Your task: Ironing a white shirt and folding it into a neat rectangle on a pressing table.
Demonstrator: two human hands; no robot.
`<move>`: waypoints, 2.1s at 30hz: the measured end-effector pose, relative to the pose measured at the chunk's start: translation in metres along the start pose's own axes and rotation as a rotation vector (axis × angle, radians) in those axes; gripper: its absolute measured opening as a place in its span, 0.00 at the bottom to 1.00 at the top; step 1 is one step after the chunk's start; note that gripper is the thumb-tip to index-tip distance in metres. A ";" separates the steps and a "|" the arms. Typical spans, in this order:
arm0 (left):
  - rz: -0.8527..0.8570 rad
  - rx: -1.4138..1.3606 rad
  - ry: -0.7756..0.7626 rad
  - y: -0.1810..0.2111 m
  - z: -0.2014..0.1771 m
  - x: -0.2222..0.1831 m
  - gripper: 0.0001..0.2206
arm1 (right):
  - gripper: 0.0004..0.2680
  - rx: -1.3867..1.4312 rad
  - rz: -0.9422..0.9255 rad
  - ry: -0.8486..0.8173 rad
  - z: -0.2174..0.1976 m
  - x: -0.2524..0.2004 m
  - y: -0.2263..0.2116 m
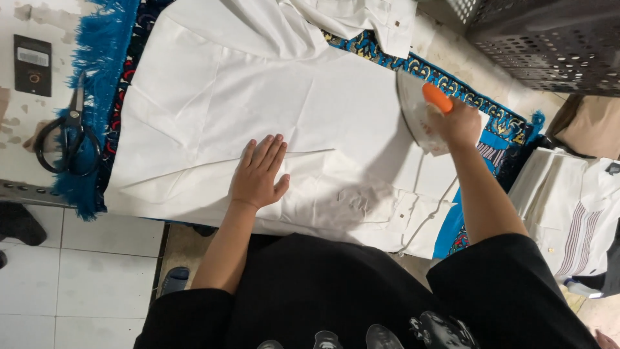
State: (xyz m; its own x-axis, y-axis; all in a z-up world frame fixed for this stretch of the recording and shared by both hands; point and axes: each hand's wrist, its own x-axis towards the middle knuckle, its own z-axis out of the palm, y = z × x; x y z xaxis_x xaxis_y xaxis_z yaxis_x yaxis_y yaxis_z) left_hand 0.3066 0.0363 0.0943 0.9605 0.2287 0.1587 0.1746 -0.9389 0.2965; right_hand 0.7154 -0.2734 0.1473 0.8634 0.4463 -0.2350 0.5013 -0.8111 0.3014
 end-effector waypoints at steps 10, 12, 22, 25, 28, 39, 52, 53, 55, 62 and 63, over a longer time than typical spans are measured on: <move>0.012 0.021 0.039 0.001 -0.001 0.003 0.33 | 0.17 0.034 -0.195 -0.319 0.013 -0.132 0.003; 0.014 0.030 0.023 0.002 -0.003 0.002 0.33 | 0.14 -0.038 -0.267 -0.245 0.054 -0.150 0.030; 0.010 0.065 0.049 0.002 -0.003 0.004 0.33 | 0.16 0.078 0.248 -0.014 0.057 -0.042 0.133; 0.017 0.071 0.049 0.002 -0.003 0.005 0.33 | 0.18 0.237 0.287 -0.054 0.041 -0.050 0.135; 0.027 0.068 0.062 0.001 -0.004 0.004 0.33 | 0.18 0.384 0.115 -0.157 0.016 -0.100 0.109; 0.024 0.068 0.061 0.001 -0.001 0.005 0.32 | 0.17 0.018 -0.291 0.060 0.098 -0.107 0.144; 0.016 0.055 0.045 0.002 -0.001 0.005 0.32 | 0.18 0.136 -0.395 -0.335 0.018 -0.142 0.091; 0.021 0.063 0.048 0.001 -0.002 0.006 0.32 | 0.17 0.020 -0.571 -0.296 0.044 -0.161 0.089; 0.021 0.064 0.048 0.001 -0.002 0.005 0.32 | 0.14 0.002 -0.568 -0.215 0.059 -0.165 0.096; 0.007 0.065 0.019 0.002 -0.002 0.004 0.33 | 0.16 0.011 -0.145 0.165 0.062 -0.063 0.118; 0.009 0.069 0.021 0.001 -0.002 0.004 0.33 | 0.16 0.015 -0.143 0.168 0.064 -0.043 0.125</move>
State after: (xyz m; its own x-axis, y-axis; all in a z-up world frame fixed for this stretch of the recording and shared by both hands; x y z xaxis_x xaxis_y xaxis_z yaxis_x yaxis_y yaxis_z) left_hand 0.3104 0.0365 0.0968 0.9575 0.2244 0.1810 0.1808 -0.9564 0.2292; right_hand 0.7374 -0.4178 0.1362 0.7814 0.6129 -0.1170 0.6196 -0.7398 0.2623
